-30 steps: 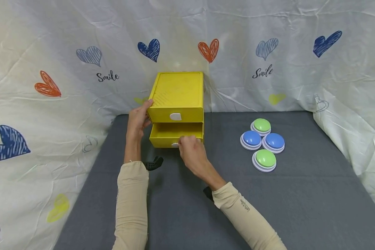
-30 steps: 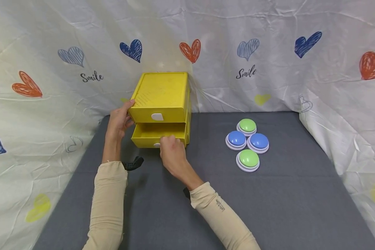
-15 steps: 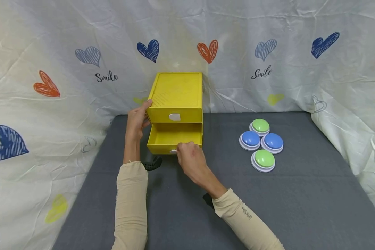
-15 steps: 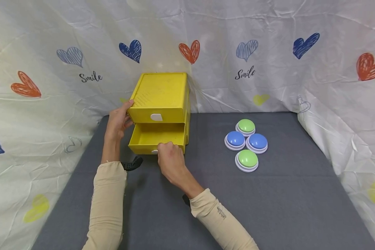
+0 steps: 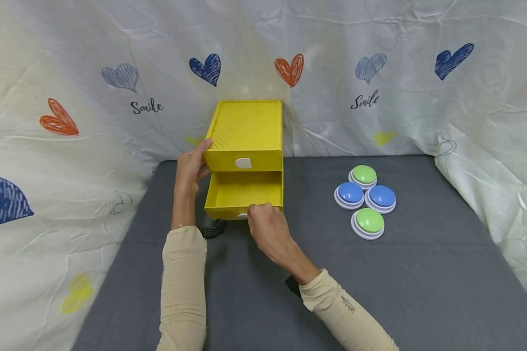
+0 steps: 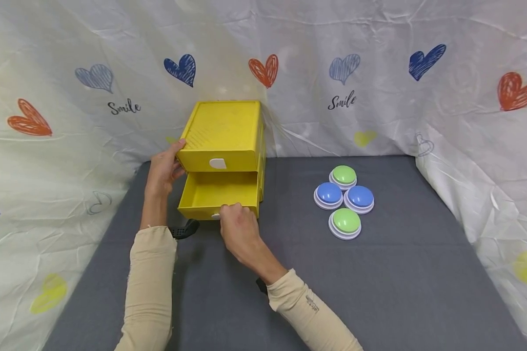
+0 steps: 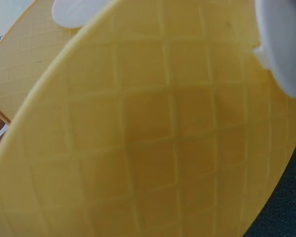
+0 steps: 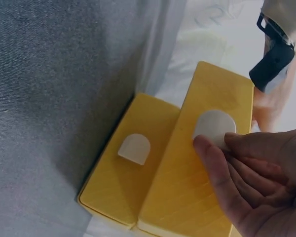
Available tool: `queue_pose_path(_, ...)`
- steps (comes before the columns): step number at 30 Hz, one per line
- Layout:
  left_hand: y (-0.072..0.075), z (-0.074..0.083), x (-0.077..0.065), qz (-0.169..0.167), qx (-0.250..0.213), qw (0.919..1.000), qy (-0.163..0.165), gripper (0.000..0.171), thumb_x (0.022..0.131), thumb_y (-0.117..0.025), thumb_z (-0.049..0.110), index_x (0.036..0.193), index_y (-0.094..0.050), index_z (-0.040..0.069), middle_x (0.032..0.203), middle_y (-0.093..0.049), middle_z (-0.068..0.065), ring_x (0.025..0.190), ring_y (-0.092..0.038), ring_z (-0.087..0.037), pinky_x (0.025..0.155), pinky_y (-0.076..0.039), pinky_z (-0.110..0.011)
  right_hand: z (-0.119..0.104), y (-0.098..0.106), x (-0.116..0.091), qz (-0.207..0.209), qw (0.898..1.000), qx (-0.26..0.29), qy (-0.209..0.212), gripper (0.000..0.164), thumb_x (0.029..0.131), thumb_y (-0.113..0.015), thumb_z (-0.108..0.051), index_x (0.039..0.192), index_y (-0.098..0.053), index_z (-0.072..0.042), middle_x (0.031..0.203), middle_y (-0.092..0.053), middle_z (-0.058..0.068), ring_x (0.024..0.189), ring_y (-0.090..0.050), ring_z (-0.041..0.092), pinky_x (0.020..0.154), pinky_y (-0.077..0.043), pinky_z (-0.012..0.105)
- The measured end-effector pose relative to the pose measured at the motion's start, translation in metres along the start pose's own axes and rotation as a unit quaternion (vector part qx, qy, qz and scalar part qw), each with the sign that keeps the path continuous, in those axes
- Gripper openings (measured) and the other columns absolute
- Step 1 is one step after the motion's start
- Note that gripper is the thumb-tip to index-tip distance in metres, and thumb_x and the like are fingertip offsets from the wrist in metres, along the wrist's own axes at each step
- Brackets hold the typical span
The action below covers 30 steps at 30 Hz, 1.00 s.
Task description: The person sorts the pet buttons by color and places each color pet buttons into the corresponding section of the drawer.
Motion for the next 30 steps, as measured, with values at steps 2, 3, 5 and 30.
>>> queue_pose_path(2,0.000,0.001,-0.001,0.002,0.002,1.0000,0.000,0.055,0.070,-0.071,0.057,0.099,-0.070,0.009,0.101,-0.064,-0.002,0.097,-0.061,-0.018,0.069,-0.051,-0.024,0.000,0.001,-0.002,-0.011,1.000,0.011,0.003,0.025,0.089,-0.057,-0.012,0.064,-0.054,-0.015,0.053,-0.040,-0.005,0.042,-0.042,0.010,0.039,-0.032,0.021)
queue_pose_path(3,0.000,0.001,-0.001,0.002,0.003,1.0000,-0.001,0.056,0.070,-0.070,0.057,0.099,-0.069,0.009,0.101,-0.063,-0.002,0.098,-0.060,-0.019,0.070,-0.051,-0.025,0.000,0.003,-0.004,-0.017,1.000,0.019,0.005,0.021,0.089,-0.059,-0.014,0.068,-0.056,-0.015,0.055,-0.043,-0.006,0.044,-0.043,0.009,0.040,-0.033,0.020)
queue_pose_path(5,0.000,0.002,-0.001,0.003,0.007,1.0000,-0.001,0.057,0.070,-0.070,0.058,0.099,-0.069,0.009,0.101,-0.063,-0.002,0.099,-0.059,-0.019,0.071,-0.051,-0.026,0.001,0.006,-0.007,-0.030,0.999,0.043,0.004,0.010,0.087,-0.063,-0.016,0.078,-0.061,-0.014,0.061,-0.048,-0.007,0.046,-0.045,0.007,0.042,-0.035,0.019)
queue_pose_path(30,-0.001,-0.002,0.001,0.001,0.016,0.9998,0.014,0.063,0.068,-0.070,0.060,0.106,-0.066,0.010,0.109,-0.061,-0.003,0.101,-0.059,-0.017,0.079,-0.049,-0.027,0.172,0.077,-0.043,0.080,0.974,-0.014,-0.214,0.015,0.080,-0.067,-0.014,0.091,-0.070,-0.004,0.084,-0.067,0.014,0.070,-0.060,0.030,0.060,-0.045,0.043)
Point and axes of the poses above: each hand's wrist, its own x-axis towards the middle knuckle, its own y-axis out of the back of the hand, z = x × y, the point moved 4 cm from there along x, towards the middle knuckle
